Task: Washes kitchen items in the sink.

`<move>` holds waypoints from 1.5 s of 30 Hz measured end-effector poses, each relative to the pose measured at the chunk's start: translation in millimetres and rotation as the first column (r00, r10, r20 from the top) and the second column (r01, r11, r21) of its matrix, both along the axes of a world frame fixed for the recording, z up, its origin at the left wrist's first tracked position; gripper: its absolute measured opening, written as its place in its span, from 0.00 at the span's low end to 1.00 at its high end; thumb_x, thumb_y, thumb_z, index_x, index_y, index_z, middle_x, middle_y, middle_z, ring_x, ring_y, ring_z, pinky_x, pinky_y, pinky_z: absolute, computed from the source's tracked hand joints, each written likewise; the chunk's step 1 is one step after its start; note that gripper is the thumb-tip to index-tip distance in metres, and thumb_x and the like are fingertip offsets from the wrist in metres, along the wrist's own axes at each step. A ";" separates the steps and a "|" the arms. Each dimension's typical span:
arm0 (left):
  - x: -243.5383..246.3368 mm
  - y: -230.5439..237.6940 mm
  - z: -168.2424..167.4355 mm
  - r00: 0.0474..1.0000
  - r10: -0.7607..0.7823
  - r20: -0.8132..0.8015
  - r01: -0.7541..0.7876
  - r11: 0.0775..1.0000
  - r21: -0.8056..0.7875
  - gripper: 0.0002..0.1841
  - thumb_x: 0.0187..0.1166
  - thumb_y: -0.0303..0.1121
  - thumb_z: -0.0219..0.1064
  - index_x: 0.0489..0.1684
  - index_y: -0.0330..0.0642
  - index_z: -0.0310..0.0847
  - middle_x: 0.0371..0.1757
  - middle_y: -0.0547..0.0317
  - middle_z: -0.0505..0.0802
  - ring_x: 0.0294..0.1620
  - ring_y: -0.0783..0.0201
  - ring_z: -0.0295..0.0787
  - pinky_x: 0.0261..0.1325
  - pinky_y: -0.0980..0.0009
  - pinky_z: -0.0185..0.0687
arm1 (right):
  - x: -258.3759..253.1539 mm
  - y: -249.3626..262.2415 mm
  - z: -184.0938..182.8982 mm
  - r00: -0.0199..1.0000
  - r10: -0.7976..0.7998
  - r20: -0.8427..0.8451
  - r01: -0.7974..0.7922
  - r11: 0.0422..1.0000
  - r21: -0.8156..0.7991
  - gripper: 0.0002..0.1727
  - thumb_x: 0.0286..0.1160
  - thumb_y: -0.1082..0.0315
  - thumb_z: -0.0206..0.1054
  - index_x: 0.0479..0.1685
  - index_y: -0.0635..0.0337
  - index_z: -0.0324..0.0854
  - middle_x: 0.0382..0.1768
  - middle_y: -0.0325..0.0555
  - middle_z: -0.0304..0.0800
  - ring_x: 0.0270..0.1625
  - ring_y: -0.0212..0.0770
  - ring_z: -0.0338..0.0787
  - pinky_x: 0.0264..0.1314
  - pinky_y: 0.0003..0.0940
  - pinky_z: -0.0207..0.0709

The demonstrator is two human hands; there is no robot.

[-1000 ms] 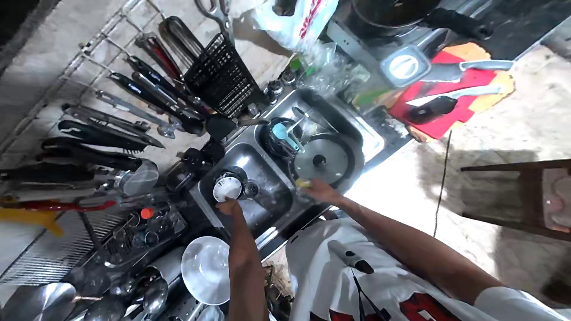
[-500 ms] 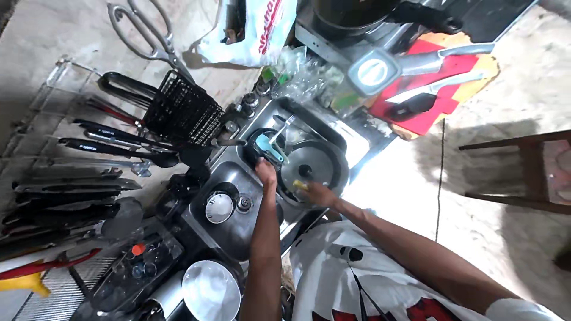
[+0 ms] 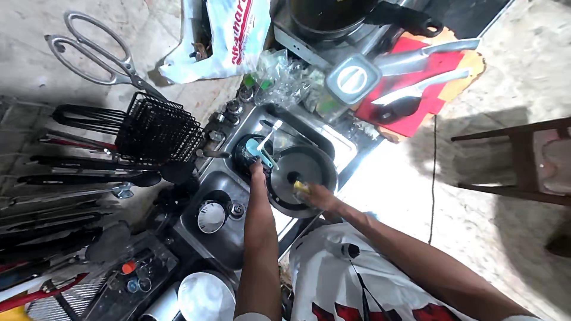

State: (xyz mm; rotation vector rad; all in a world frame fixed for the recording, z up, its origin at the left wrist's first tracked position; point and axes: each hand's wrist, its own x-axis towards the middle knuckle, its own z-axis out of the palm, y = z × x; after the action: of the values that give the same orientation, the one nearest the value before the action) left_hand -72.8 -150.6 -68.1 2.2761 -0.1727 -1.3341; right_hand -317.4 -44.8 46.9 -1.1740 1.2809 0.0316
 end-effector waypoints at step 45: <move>20.1 316.7 160.3 0.947 -0.092 0.308 0.222 0.880 -0.420 0.17 0.91 0.34 0.56 0.67 0.29 0.74 0.33 0.55 0.91 0.25 0.66 0.85 0.35 0.67 0.86 | 148.5 65.9 22.4 0.888 -0.363 0.283 0.358 0.931 0.069 0.23 0.83 0.59 0.70 0.66 0.68 0.80 0.50 0.58 0.91 0.44 0.46 0.93 0.51 0.43 0.90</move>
State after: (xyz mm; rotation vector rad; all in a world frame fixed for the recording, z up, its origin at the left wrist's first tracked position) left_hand -52.7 166.1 92.3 2.0610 -0.7066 -0.9127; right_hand -168.9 21.1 69.3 -0.8719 1.2114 -0.3940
